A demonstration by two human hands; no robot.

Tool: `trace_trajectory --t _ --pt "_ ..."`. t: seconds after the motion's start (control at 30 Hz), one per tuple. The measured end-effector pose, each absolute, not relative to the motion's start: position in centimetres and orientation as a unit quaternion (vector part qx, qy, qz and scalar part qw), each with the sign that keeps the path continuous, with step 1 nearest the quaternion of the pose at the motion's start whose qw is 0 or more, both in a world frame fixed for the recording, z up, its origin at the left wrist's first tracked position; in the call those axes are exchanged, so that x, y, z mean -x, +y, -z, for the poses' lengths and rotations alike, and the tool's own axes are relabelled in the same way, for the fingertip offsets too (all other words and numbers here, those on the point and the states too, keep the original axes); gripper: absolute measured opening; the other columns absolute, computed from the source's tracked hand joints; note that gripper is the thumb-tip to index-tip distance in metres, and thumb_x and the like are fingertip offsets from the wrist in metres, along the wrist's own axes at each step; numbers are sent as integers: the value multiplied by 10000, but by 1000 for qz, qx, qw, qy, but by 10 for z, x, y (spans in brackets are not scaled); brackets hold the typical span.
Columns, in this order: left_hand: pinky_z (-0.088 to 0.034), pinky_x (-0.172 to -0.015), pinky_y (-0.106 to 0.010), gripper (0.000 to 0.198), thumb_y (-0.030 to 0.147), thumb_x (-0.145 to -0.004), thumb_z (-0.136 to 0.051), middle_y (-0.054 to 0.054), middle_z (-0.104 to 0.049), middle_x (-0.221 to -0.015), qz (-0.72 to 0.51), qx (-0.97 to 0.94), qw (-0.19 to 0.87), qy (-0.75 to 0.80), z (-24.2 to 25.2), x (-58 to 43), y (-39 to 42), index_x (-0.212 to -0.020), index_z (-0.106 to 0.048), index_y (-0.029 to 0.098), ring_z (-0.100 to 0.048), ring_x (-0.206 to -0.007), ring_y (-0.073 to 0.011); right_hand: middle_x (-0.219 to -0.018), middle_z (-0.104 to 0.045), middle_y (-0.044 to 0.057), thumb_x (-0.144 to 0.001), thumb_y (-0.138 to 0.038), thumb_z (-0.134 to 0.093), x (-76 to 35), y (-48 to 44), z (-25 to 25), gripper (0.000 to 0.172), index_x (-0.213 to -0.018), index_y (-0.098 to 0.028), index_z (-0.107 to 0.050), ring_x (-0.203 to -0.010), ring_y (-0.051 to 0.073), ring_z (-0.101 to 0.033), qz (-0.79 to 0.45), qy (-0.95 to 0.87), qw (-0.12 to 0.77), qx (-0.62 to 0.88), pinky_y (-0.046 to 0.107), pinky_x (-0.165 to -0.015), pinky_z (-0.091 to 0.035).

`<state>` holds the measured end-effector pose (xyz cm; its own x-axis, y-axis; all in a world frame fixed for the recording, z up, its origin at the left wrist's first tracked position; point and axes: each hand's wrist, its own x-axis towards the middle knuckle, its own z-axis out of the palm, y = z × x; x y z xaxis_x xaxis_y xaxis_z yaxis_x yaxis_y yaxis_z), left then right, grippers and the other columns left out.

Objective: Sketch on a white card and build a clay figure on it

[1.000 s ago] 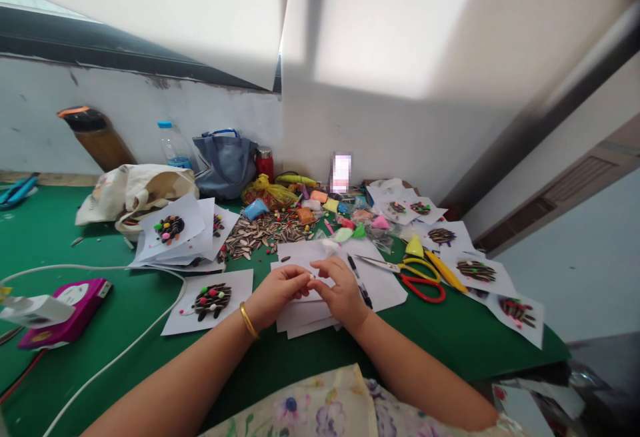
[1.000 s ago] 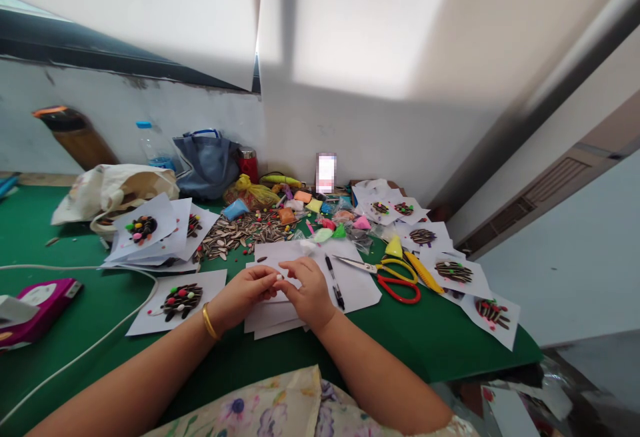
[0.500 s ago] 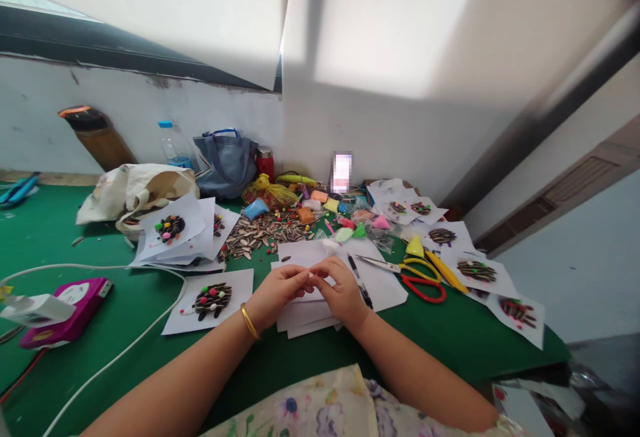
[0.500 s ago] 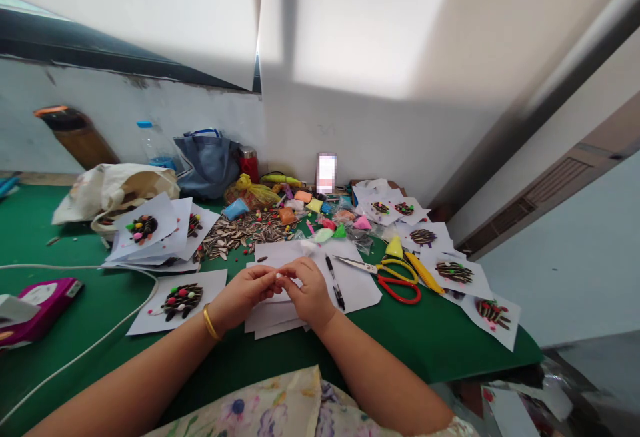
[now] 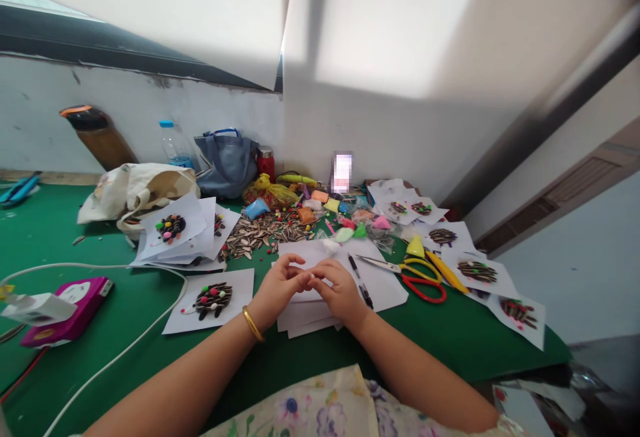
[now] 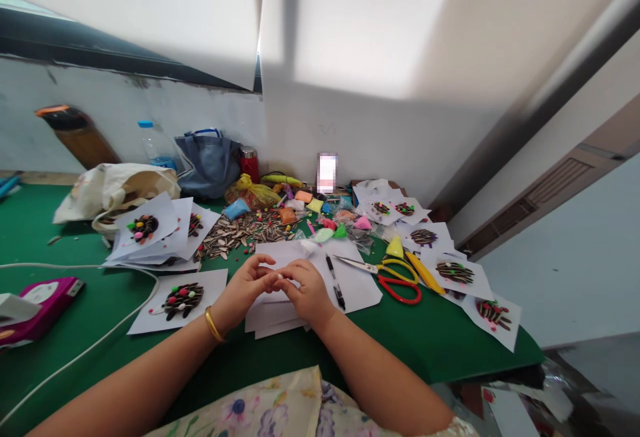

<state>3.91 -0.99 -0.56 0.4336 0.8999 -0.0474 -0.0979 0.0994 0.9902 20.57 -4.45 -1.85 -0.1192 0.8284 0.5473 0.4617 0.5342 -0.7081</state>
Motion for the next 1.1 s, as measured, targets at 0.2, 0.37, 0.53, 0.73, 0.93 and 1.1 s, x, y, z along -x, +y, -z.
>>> trace_trajectory --t 0.2,0.37,0.53,0.73,0.93,1.1 --pt "-477 -651 -278 378 481 -768 -682 -19 -662 -762 -377 -578 617 380 6 -39 -8 -974 -584 179 -640 -712 -166 -803 -635 30 -939 -310 -557 -205 -46 17 186 -863 -218 -700 -815 176 -578 -148 -719 499 460 330 -776 -465" --pt "-475 -649 -272 332 419 -722 -729 -19 -659 -789 -400 -581 597 381 4 -39 -7 -921 -639 169 -602 -690 -146 -903 -651 56 -932 -347 -569 -207 -46 19 200 -1007 -219 -704 -881 198 -576 -130 -742 469 462 352 -814 -457" --pt "-482 -667 -285 277 418 -749 -700 -23 -652 -735 -403 -596 580 381 7 -38 -4 -863 -685 167 -588 -678 -157 -873 -644 49 -929 -348 -574 -207 -46 18 185 -996 -214 -682 -857 196 -569 -126 -734 475 469 349 -795 -454" --pt "-481 -753 -297 272 428 -724 -727 -53 -689 -834 -407 -639 528 384 7 -37 -4 -834 -713 179 -612 -797 -196 -831 -632 45 -952 -333 -528 -205 -48 14 190 -884 -208 -654 -830 189 -565 -134 -726 490 463 340 -772 -459" --pt "-458 -681 -270 241 410 -729 -731 -28 -661 -758 -417 -640 506 400 9 -37 -3 -776 -682 179 -580 -722 -170 -862 -623 49 -941 -361 -540 -205 -49 14 188 -941 -205 -646 -850 194 -560 -140 -734 478 461 345 -790 -455" --pt "-465 -695 -287 216 398 -796 -668 -38 -674 -789 -407 -669 487 388 13 -36 -4 -829 -701 187 -597 -733 -179 -813 -617 30 -941 -326 -547 -205 -46 18 169 -861 -211 -642 -818 180 -555 -140 -732 473 469 321 -762 -438"
